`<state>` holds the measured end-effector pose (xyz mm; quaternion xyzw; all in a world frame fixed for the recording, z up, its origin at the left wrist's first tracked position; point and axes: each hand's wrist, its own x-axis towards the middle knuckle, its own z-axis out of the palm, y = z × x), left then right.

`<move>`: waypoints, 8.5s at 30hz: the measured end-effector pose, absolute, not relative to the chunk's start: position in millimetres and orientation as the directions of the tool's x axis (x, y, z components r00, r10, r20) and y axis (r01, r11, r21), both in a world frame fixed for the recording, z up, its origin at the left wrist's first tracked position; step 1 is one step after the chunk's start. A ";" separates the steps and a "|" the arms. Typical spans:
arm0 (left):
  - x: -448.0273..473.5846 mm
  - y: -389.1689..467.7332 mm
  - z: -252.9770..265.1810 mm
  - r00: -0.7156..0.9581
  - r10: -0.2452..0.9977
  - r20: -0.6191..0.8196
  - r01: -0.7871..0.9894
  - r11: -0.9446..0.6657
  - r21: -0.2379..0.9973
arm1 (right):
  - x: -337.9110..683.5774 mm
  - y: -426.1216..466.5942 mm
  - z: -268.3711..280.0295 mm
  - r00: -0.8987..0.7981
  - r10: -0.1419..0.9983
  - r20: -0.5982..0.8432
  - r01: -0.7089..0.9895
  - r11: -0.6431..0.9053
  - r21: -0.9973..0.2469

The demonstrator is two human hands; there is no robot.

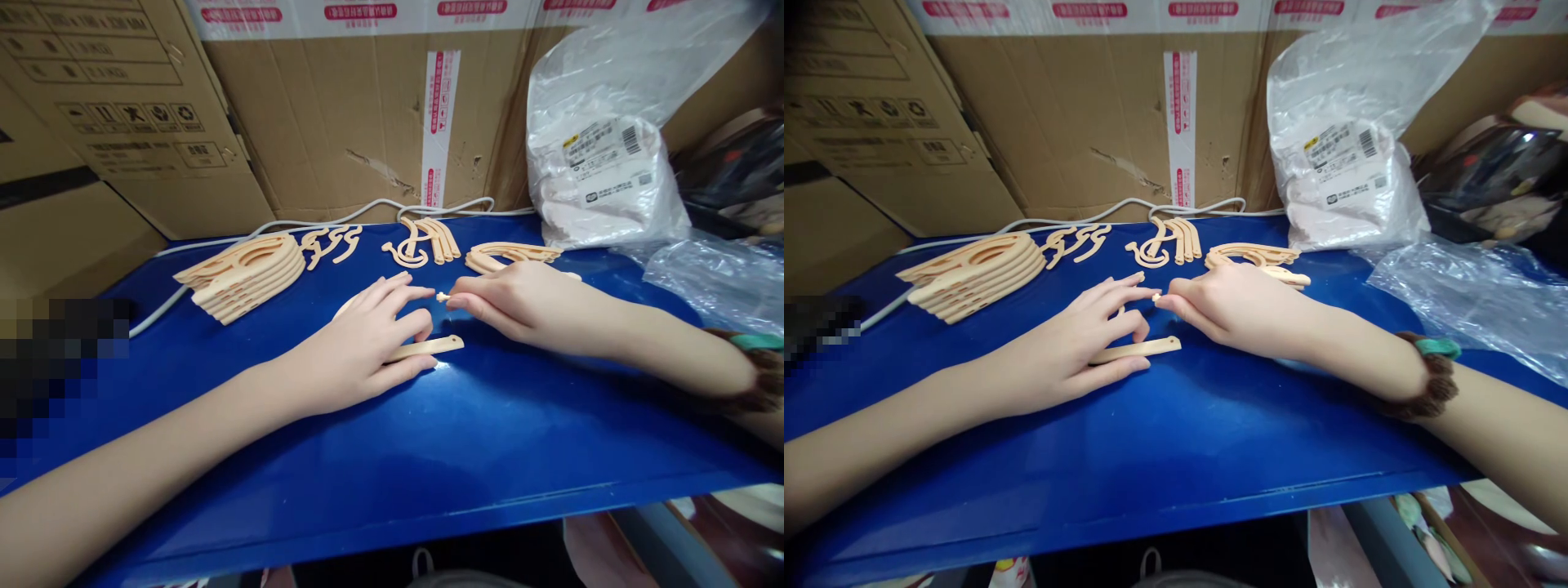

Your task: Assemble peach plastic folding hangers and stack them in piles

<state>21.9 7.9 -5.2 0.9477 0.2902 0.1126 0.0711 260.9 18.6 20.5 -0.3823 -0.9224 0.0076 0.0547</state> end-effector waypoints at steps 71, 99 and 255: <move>20.2 12.2 -0.6 0.811 0.576 0.105 0.528 -0.797 0.292 | 263.3 18.0 9.5 -0.810 0.550 0.203 0.576 0.811 0.100; 21.3 12.5 -1.3 0.828 0.550 0.109 0.508 -0.819 0.269 | 264.9 22.3 1.2 -0.835 0.429 0.345 0.482 0.872 0.082; 18.5 18.8 -12.4 0.683 0.641 0.349 0.520 -0.763 0.383 | 254.5 15.4 -2.8 -0.766 0.559 0.316 0.569 0.819 -0.070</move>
